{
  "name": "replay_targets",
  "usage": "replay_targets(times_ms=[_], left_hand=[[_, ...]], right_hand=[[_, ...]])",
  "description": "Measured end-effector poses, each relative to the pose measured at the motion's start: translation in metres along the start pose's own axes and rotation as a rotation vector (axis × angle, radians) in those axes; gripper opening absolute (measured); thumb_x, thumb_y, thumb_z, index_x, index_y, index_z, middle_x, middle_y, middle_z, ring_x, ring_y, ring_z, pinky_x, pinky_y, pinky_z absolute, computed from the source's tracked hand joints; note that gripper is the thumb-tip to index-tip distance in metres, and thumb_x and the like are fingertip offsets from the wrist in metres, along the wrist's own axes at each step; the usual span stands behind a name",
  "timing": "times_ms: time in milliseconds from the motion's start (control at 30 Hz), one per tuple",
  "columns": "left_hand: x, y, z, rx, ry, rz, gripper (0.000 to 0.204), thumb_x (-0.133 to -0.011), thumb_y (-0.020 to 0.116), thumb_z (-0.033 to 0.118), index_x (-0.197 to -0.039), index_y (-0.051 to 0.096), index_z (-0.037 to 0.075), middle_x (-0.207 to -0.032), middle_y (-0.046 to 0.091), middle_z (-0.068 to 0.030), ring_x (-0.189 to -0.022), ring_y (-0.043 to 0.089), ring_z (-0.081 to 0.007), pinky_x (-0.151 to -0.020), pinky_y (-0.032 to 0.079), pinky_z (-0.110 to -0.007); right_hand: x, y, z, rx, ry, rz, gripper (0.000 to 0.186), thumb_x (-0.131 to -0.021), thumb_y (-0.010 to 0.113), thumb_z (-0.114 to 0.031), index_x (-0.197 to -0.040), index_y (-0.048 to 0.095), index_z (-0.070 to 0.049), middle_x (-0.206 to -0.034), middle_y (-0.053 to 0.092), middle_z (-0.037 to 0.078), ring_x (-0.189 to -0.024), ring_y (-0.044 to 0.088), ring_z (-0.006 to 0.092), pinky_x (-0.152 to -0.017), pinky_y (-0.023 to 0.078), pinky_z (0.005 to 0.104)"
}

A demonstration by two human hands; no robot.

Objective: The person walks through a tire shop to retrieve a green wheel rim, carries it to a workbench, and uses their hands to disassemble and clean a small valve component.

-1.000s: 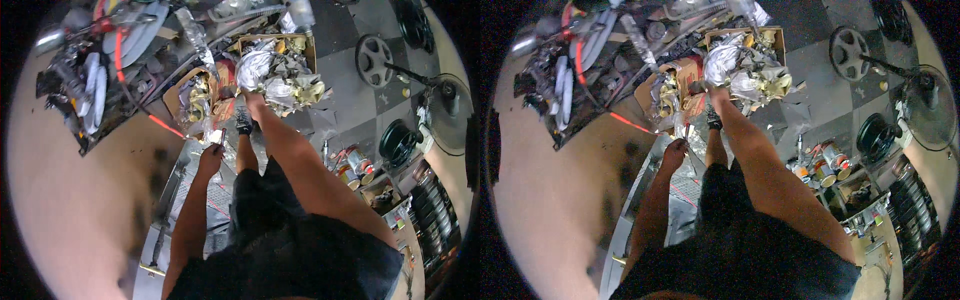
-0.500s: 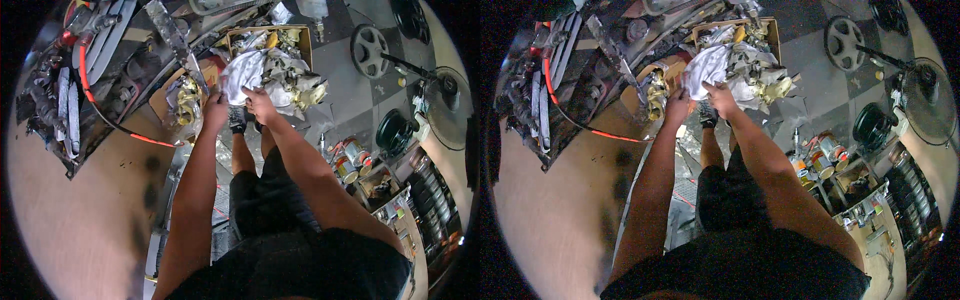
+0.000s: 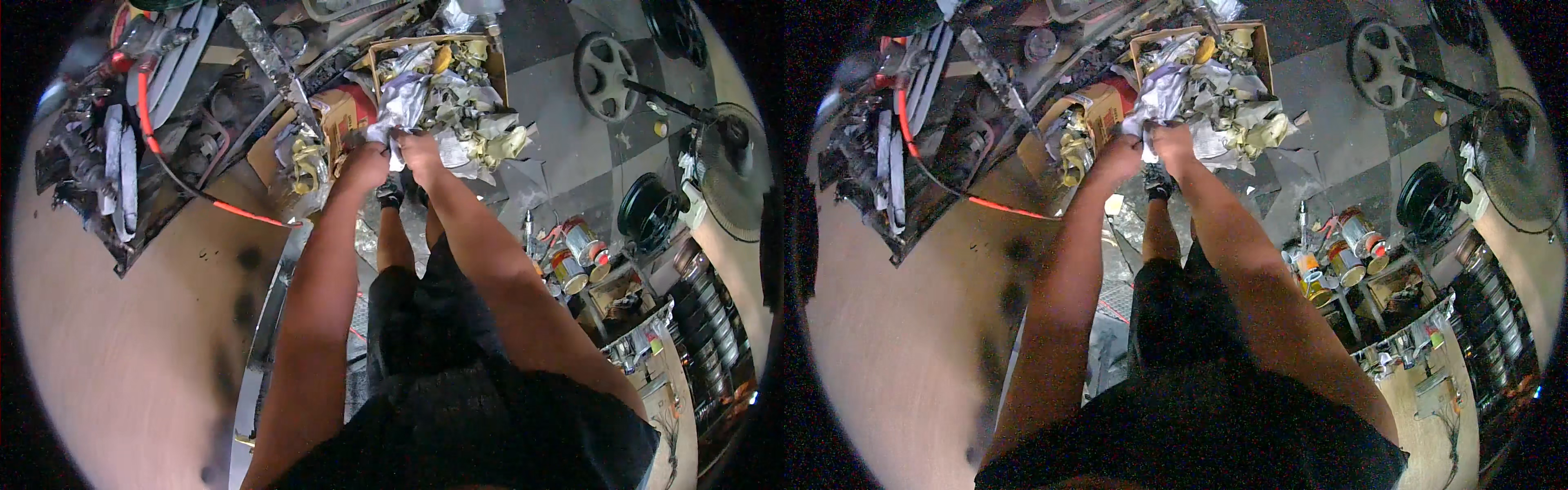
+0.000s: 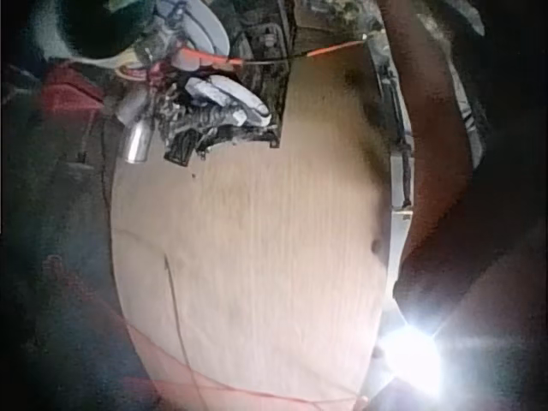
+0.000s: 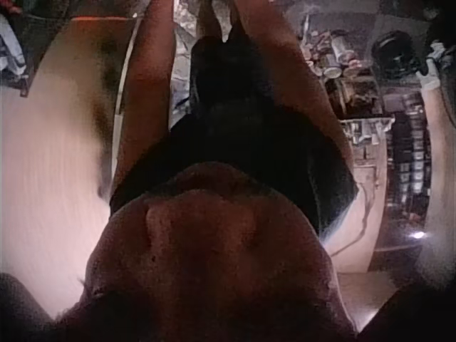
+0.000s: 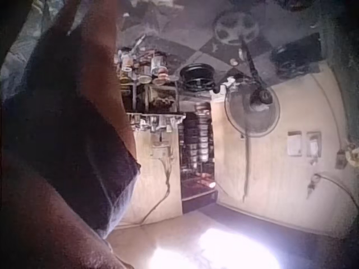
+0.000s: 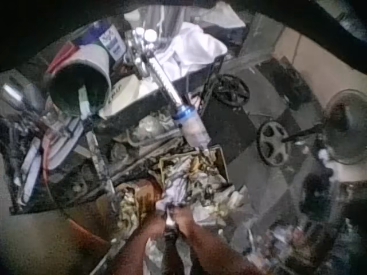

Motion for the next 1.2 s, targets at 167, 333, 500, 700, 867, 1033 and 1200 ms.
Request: replay_targets(times_ms=[167, 333, 500, 700, 867, 1033, 1200], left_hand=[[0.070, -0.021, 0.065, 0.004, 0.209, -0.270, 0.033, -0.090, 0.054, 0.030, -0.100, 0.066, 0.001, -0.096, 0.067, -0.0222, -0.090, 0.065, -0.0371, -0.080, 0.049, -0.042], [0.202, -0.058, -0.015, 0.608, -0.043, -0.107, 0.021, -0.094, 0.057, 0.022, -0.100, 0.062, 0.003, -0.071, 0.056, -0.0052, -0.062, 0.050, -0.0142, -0.057, 0.041, -0.028], [0.248, -0.067, 0.024, 1.003, -0.004, -0.238, 0.016, -0.098, 0.054, 0.024, -0.098, 0.060, 0.009, -0.067, 0.047, 0.0050, -0.056, 0.039, -0.0048, -0.048, 0.030, -0.020], [0.297, -0.079, 0.054, 0.250, 0.278, 0.098, 0.023, -0.093, 0.059, 0.023, -0.095, 0.062, 0.000, -0.069, 0.058, -0.0053, -0.062, 0.054, -0.0162, -0.058, 0.043, -0.034], [0.352, -0.040, 0.085, 0.173, 0.439, -0.124, 0.022, -0.090, 0.061, 0.023, -0.093, 0.064, 0.001, -0.073, 0.062, -0.0129, -0.066, 0.058, -0.0195, -0.063, 0.046, -0.036], [0.383, -0.021, 0.136, -0.067, 0.610, -0.309, 0.020, -0.089, 0.063, 0.020, -0.094, 0.065, 0.001, -0.075, 0.063, -0.0123, -0.069, 0.060, -0.0186, -0.064, 0.047, -0.033], [0.400, -0.006, 0.212, -0.033, 0.655, -0.359, 0.017, -0.089, 0.063, 0.017, -0.097, 0.066, 0.002, -0.073, 0.062, -0.0057, -0.063, 0.056, -0.0143, -0.055, 0.042, -0.029]], right_hand=[[-0.090, -0.107, -0.035, 1.474, -0.576, 0.347, 0.014, -0.074, 0.069, -0.013, -0.086, 0.067, -0.008, -0.076, 0.064, 0.010, -0.074, 0.064, 0.0281, -0.065, 0.052, 0.0409], [-0.018, -0.058, -0.113, 0.791, -0.355, -0.011, 0.027, -0.085, 0.058, -0.025, -0.100, 0.062, -0.002, -0.086, 0.066, 0.017, -0.078, 0.064, 0.0347, -0.065, 0.051, 0.0423], [0.080, -0.103, -0.141, 0.841, -0.381, 0.030, 0.036, -0.094, 0.047, -0.031, -0.109, 0.062, -0.002, -0.103, 0.065, 0.020, -0.088, 0.063, 0.0346, -0.075, 0.050, 0.0428], [0.289, -0.054, -0.090, 1.072, -0.892, -0.497, 0.025, -0.085, 0.053, -0.016, -0.102, 0.067, -0.003, -0.109, 0.065, 0.013, -0.099, 0.062, 0.0247, -0.088, 0.049, 0.0368], [0.402, -0.074, -0.069, 0.699, -0.414, -0.416, 0.037, -0.084, 0.062, -0.037, -0.101, 0.067, -0.004, -0.097, 0.068, 0.013, -0.091, 0.063, 0.0236, -0.084, 0.048, 0.0361], [0.449, -0.110, -0.060, 0.577, -0.566, -0.355, 0.037, -0.089, 0.063, -0.040, -0.095, 0.068, -0.004, -0.082, 0.068, 0.007, -0.077, 0.062, 0.0161, -0.074, 0.049, 0.0327], [0.472, -0.171, -0.051, 0.423, -0.564, -0.296, 0.027, -0.091, 0.061, -0.029, -0.094, 0.069, -0.003, -0.077, 0.066, 0.002, -0.071, 0.059, 0.0124, -0.069, 0.049, 0.0310]])
Point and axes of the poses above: each hand's wrist, its own x-axis away from the middle knuckle, its own y-axis out of the palm, z = x × y, the point moved 8 cm from there along -x, towards the middle knuckle
